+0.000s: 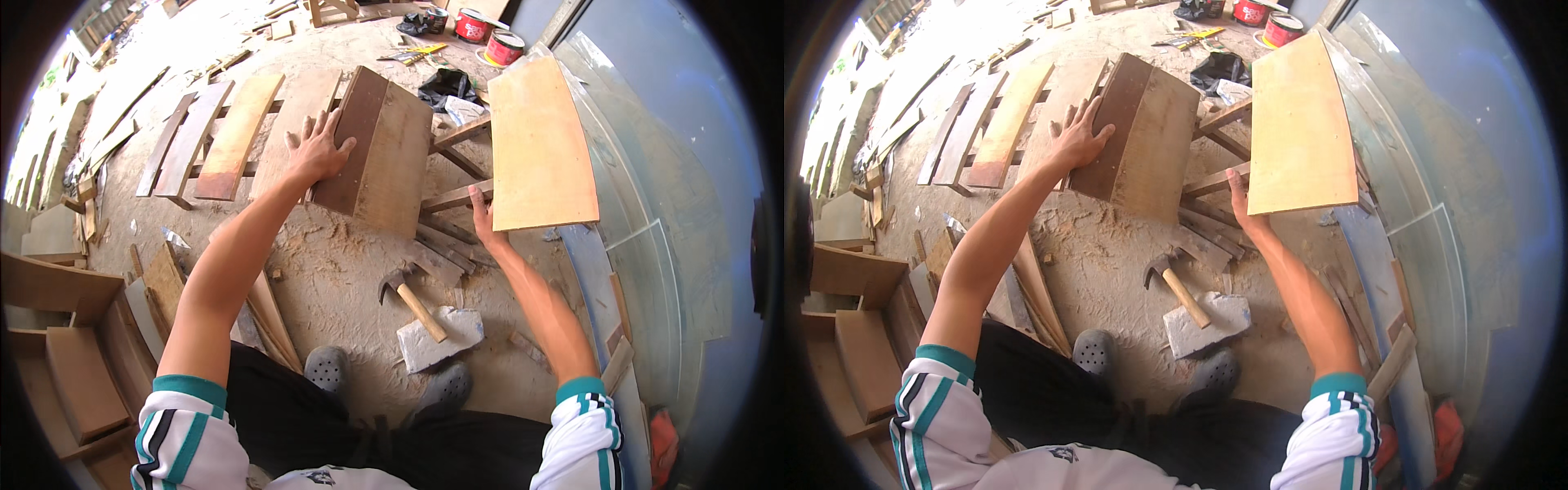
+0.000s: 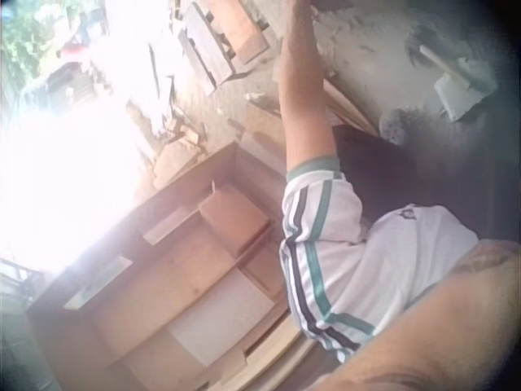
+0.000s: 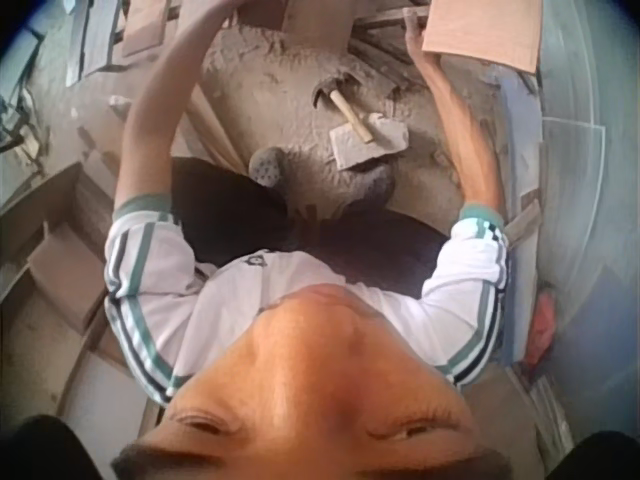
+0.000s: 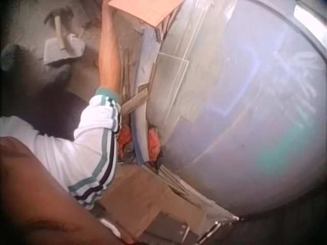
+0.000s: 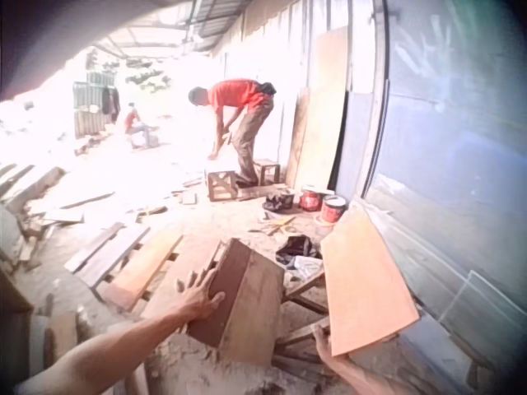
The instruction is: The person assembles a wooden structure by fitting slats into a frame, using a hammer to secure pieces, and sawing a small wooden block. They handle various wooden planks and tools while sitting on the floor in a cluttered workshop.
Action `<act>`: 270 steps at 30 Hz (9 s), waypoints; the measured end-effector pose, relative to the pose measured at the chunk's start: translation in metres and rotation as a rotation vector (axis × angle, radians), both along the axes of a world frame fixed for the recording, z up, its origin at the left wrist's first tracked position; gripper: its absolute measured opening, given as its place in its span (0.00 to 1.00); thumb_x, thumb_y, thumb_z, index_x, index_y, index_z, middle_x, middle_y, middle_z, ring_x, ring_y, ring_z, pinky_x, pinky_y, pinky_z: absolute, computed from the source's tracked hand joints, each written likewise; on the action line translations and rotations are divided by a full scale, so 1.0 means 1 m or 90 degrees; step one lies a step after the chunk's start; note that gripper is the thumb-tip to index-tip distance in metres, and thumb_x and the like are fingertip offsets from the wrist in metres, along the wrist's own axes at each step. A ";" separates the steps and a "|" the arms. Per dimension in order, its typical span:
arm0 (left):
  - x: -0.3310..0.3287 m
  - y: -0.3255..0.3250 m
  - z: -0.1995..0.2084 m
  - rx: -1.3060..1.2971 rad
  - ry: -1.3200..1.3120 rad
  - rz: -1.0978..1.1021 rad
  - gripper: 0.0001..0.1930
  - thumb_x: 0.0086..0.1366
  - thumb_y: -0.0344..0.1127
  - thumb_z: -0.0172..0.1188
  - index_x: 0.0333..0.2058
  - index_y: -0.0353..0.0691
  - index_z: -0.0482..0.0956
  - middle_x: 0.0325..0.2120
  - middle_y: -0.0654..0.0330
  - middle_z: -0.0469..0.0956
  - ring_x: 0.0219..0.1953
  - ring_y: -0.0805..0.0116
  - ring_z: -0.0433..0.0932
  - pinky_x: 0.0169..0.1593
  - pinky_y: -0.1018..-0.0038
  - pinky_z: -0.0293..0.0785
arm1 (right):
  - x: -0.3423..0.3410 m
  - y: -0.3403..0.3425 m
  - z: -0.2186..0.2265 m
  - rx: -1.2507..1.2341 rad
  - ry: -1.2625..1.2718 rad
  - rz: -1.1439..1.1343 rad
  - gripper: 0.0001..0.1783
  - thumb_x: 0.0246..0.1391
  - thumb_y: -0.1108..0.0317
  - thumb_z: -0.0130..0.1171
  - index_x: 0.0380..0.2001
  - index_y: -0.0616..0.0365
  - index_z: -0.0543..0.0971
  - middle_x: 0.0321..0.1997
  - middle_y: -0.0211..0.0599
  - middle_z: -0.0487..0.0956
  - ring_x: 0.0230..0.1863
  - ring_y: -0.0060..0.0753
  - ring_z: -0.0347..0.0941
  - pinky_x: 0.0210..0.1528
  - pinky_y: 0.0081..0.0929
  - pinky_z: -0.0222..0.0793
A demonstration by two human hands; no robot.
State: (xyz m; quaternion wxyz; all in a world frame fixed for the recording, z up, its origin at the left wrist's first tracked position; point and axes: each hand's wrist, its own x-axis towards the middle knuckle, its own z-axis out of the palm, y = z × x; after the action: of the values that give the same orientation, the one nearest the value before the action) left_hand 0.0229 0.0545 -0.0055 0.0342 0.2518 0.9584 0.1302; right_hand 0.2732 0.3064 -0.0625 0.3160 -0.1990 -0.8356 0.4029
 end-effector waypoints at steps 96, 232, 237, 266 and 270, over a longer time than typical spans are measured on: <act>0.022 -0.018 0.010 0.040 -0.034 -0.051 0.57 0.55 0.64 0.62 0.71 0.39 0.42 0.73 0.47 0.42 0.74 0.45 0.36 0.69 0.36 0.30 | 0.017 0.029 0.233 0.450 -0.547 -0.168 0.49 0.53 0.51 0.65 0.71 0.57 0.52 0.74 0.56 0.52 0.68 0.62 0.58 0.65 0.48 0.62; -0.030 -0.036 -0.003 0.065 0.076 -0.055 0.36 0.68 0.68 0.38 0.68 0.57 0.61 0.71 0.53 0.50 0.74 0.49 0.44 0.70 0.38 0.32 | -0.150 -0.076 -0.032 -0.106 -0.246 -0.109 0.50 0.58 0.29 0.44 0.71 0.55 0.53 0.65 0.65 0.66 0.65 0.65 0.62 0.66 0.46 0.58; -0.030 -0.039 -0.001 0.107 0.063 -0.047 0.34 0.68 0.67 0.39 0.66 0.55 0.65 0.70 0.53 0.54 0.74 0.50 0.46 0.70 0.39 0.33 | -0.150 -0.079 -0.033 -0.121 -0.249 -0.106 0.51 0.57 0.29 0.45 0.71 0.55 0.53 0.66 0.63 0.65 0.66 0.63 0.62 0.66 0.45 0.59; -0.050 -0.051 -0.002 0.171 0.044 -0.048 0.26 0.70 0.48 0.46 0.64 0.48 0.67 0.69 0.52 0.57 0.73 0.50 0.49 0.68 0.44 0.49 | -0.145 -0.080 -0.018 -0.116 -0.298 -0.092 0.50 0.59 0.28 0.40 0.72 0.55 0.51 0.71 0.58 0.60 0.70 0.58 0.57 0.69 0.43 0.53; -0.059 -0.066 -0.016 0.333 0.139 -0.045 0.20 0.66 0.43 0.56 0.55 0.46 0.76 0.60 0.55 0.71 0.69 0.56 0.59 0.69 0.54 0.53 | -0.155 -0.088 -0.024 -0.122 -0.328 -0.073 0.50 0.60 0.28 0.36 0.73 0.54 0.49 0.72 0.61 0.56 0.72 0.61 0.53 0.71 0.45 0.49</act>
State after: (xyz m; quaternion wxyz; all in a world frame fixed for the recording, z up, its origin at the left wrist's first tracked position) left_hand -0.0360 -0.0117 -0.0218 -0.1305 0.2981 0.8808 0.3440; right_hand 0.1179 0.2183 -0.0863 0.0954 -0.3711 -0.8338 0.3975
